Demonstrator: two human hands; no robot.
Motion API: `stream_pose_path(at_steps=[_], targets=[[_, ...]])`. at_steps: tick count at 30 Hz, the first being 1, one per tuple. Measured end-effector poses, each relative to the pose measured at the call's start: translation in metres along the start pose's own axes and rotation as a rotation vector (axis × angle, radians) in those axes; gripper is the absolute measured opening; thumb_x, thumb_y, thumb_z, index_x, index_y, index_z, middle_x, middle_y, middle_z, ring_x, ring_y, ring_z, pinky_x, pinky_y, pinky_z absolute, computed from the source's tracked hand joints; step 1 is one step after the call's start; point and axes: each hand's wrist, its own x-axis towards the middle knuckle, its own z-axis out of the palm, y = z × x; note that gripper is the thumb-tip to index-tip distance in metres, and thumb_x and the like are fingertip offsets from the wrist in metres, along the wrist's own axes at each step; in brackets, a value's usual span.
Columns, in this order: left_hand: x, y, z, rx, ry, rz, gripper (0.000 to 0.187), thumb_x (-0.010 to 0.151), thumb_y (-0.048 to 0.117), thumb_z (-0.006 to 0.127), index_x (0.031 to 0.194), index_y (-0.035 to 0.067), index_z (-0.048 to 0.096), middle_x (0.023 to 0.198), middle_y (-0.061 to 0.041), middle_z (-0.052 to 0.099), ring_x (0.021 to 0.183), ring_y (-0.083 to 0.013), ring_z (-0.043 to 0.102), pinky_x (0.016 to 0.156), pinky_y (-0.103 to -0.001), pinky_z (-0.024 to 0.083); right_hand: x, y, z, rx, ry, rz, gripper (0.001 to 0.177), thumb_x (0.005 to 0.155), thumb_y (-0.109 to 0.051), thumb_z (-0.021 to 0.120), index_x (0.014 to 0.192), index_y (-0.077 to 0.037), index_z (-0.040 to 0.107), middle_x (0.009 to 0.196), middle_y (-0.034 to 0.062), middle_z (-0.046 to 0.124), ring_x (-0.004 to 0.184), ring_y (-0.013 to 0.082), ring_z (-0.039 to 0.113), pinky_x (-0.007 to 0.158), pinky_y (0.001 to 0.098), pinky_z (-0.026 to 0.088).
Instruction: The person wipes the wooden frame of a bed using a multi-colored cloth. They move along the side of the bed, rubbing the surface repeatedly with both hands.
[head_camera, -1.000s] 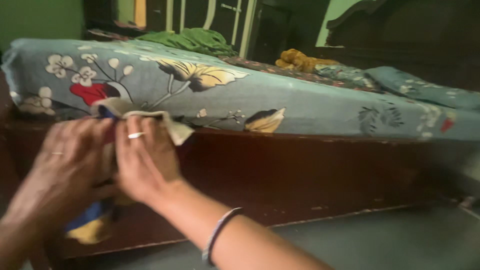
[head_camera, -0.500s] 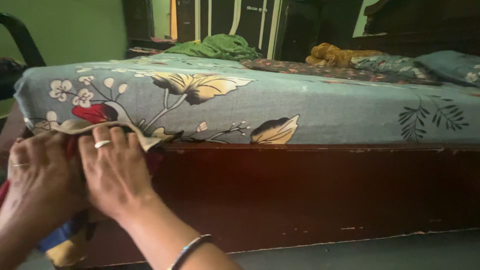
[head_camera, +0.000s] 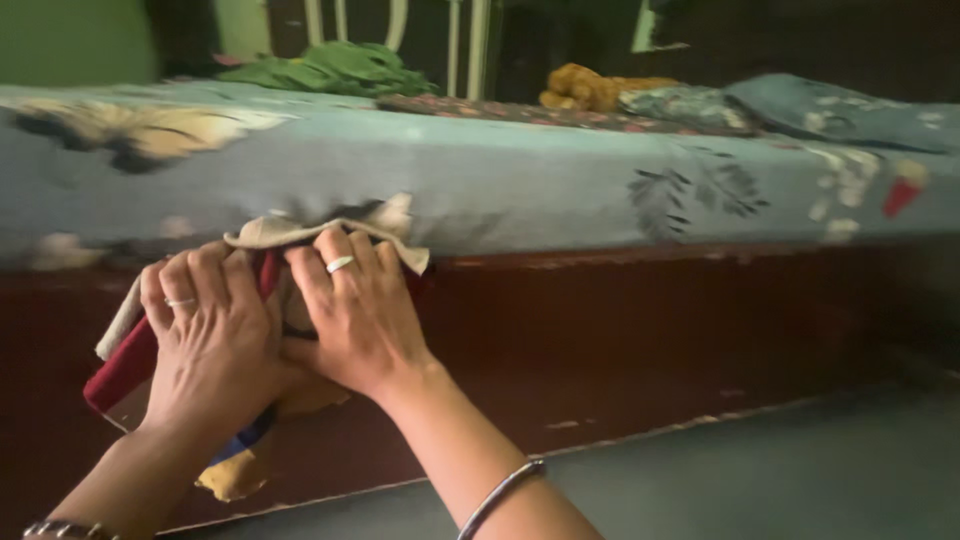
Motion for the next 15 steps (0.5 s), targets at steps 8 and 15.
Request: stream_pose_path(at_steps=[8,15], targets=[[0.029,0.157,0.025,0.033,-0.178,-0.042,0.135,0.035,0.049,0.1,0.138,-0.009,0.034,0.137,-0.024,0.034,0.136,-0.0416,0.027,0.116,-0.061,0.013,-0.061,0.106,-0.079,-0.058,-0.019,0.117,0.074,0.057,-0.039,0.09,0.118,-0.01,0.058,0.114,0.0144,0.053,0.114,0.036,0.054,0.093,0.0515,0.042],[0.023,0.175,0.046,-0.007,0.218,0.113,0.07,0.082,0.025,0.077,0.14,-0.001,0.048,0.141,-0.018,0.044,0.137,-0.0366,0.037,0.12,-0.055,0.024,-0.068,0.115,-0.091,-0.143,0.064,0.208,0.065,0.063,-0.036,0.089,0.112,-0.01,0.056,0.112,0.0173,0.051,0.113,0.04,0.052,0.096,0.0534,0.042]])
